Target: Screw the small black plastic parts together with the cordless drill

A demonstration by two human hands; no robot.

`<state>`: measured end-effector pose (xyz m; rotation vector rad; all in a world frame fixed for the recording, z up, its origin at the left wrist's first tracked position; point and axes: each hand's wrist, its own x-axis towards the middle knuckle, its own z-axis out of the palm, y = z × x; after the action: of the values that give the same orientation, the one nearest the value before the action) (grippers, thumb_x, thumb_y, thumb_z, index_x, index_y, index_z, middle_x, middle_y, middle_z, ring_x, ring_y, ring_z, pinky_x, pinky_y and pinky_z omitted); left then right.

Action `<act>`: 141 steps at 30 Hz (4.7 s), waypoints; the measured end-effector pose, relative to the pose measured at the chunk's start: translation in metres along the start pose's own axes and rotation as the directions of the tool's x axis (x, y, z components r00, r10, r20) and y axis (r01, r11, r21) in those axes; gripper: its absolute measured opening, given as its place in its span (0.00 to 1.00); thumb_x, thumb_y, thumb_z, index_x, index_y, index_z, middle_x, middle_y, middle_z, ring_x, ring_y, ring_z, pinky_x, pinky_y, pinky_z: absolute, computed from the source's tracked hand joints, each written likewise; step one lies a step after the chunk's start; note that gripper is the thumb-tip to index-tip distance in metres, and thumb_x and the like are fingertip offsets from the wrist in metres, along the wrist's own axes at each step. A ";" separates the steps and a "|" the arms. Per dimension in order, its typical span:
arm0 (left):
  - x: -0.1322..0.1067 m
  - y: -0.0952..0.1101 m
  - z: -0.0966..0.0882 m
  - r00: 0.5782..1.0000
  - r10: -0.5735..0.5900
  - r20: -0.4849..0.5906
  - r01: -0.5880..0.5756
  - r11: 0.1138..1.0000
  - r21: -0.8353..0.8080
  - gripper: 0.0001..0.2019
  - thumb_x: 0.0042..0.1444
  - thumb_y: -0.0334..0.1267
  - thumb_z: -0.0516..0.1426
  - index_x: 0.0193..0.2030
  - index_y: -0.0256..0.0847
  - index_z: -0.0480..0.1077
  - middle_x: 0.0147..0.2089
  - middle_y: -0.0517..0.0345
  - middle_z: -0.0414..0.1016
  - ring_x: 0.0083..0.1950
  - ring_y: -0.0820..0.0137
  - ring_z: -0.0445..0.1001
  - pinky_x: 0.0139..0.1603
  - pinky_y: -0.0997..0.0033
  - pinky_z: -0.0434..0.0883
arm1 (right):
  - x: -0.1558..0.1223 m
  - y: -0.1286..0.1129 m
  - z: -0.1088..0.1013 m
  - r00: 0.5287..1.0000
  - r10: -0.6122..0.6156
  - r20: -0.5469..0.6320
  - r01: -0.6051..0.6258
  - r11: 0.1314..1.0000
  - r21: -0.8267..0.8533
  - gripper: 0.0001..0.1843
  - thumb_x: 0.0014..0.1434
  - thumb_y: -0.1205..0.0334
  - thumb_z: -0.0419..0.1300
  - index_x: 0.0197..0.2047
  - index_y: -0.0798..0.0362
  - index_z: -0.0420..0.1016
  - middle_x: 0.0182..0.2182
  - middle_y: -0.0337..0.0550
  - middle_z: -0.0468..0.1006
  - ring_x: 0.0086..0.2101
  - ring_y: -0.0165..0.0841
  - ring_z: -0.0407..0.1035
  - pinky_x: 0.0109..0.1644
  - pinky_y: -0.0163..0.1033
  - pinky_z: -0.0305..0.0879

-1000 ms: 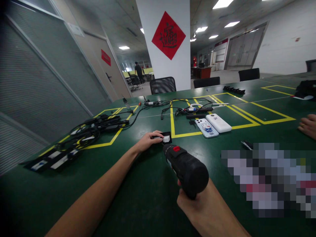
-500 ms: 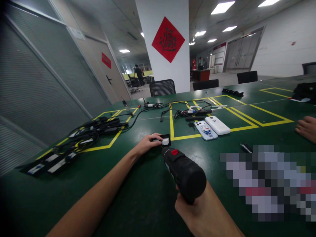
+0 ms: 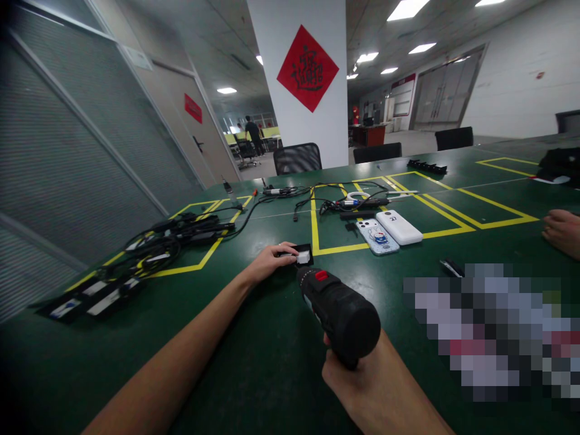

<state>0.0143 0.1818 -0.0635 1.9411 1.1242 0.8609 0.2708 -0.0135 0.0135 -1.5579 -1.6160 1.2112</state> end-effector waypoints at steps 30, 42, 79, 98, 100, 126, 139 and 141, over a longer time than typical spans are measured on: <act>-0.001 0.002 -0.001 1.000 -0.031 0.000 0.031 0.999 0.026 0.15 0.47 0.44 0.61 0.41 0.41 0.76 0.54 0.51 0.69 0.57 0.60 0.65 0.60 0.63 0.58 | 0.001 0.002 0.000 1.000 -0.001 0.013 0.001 1.000 -0.004 0.13 0.48 0.60 0.57 0.39 0.53 0.72 0.23 0.37 0.73 0.24 0.31 0.68 0.29 0.34 0.64; 0.001 -0.001 -0.001 1.000 -0.017 0.001 0.017 0.999 0.027 0.15 0.46 0.44 0.61 0.41 0.41 0.76 0.53 0.51 0.70 0.58 0.60 0.64 0.60 0.63 0.58 | 0.000 -0.005 -0.004 1.000 0.002 0.018 -0.002 1.000 0.001 0.11 0.49 0.62 0.57 0.37 0.52 0.72 0.23 0.36 0.73 0.25 0.31 0.69 0.30 0.34 0.65; 0.000 0.002 -0.002 0.999 -0.032 0.013 0.032 0.999 -0.009 0.14 0.48 0.45 0.60 0.41 0.43 0.76 0.53 0.53 0.69 0.57 0.59 0.65 0.60 0.61 0.57 | 0.000 -0.004 -0.005 1.000 0.003 0.020 -0.003 1.000 0.028 0.11 0.48 0.65 0.57 0.37 0.52 0.72 0.21 0.34 0.71 0.24 0.30 0.67 0.28 0.32 0.63; 0.000 0.004 0.001 0.999 -0.052 0.003 0.052 0.997 -0.061 0.13 0.48 0.45 0.60 0.39 0.41 0.77 0.52 0.53 0.71 0.54 0.59 0.68 0.59 0.62 0.59 | 0.000 -0.004 -0.005 0.999 0.016 0.031 -0.018 0.998 0.058 0.11 0.48 0.66 0.57 0.38 0.52 0.72 0.22 0.35 0.72 0.25 0.30 0.67 0.30 0.33 0.62; 0.000 0.004 0.001 0.999 -0.041 0.000 0.041 0.998 -0.042 0.14 0.48 0.45 0.60 0.39 0.41 0.77 0.51 0.53 0.71 0.54 0.60 0.67 0.59 0.62 0.59 | 0.000 -0.005 -0.005 0.999 0.015 0.032 -0.017 0.999 0.047 0.10 0.48 0.66 0.57 0.37 0.52 0.72 0.22 0.35 0.71 0.25 0.30 0.67 0.29 0.33 0.61; 0.001 0.000 -0.002 1.000 -0.016 0.019 0.015 0.999 0.037 0.14 0.48 0.43 0.60 0.41 0.42 0.76 0.52 0.53 0.70 0.57 0.62 0.65 0.60 0.64 0.57 | 0.001 -0.003 -0.003 1.000 -0.004 0.018 0.004 0.999 0.037 0.10 0.48 0.64 0.57 0.37 0.52 0.72 0.22 0.35 0.72 0.25 0.31 0.66 0.30 0.33 0.62; 0.001 -0.002 -0.003 0.999 -0.041 0.016 0.040 0.998 0.051 0.16 0.45 0.43 0.61 0.42 0.42 0.75 0.56 0.52 0.67 0.58 0.59 0.64 0.62 0.62 0.55 | 0.000 -0.008 -0.003 1.000 0.027 0.007 -0.027 0.999 -0.026 0.11 0.48 0.63 0.56 0.37 0.51 0.73 0.22 0.35 0.72 0.24 0.30 0.66 0.28 0.33 0.61; 0.001 -0.002 -0.003 0.999 -0.045 0.015 0.045 0.997 0.059 0.16 0.45 0.44 0.61 0.42 0.42 0.75 0.56 0.52 0.67 0.58 0.59 0.64 0.63 0.61 0.55 | 0.000 -0.009 -0.003 1.000 0.028 0.000 -0.028 1.000 -0.014 0.11 0.48 0.63 0.56 0.37 0.51 0.73 0.22 0.35 0.72 0.24 0.30 0.66 0.28 0.33 0.61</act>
<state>0.0110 0.1844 -0.0635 1.9595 1.1916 0.7950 0.2694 -0.0123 0.0228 -1.5942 -1.6112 1.2166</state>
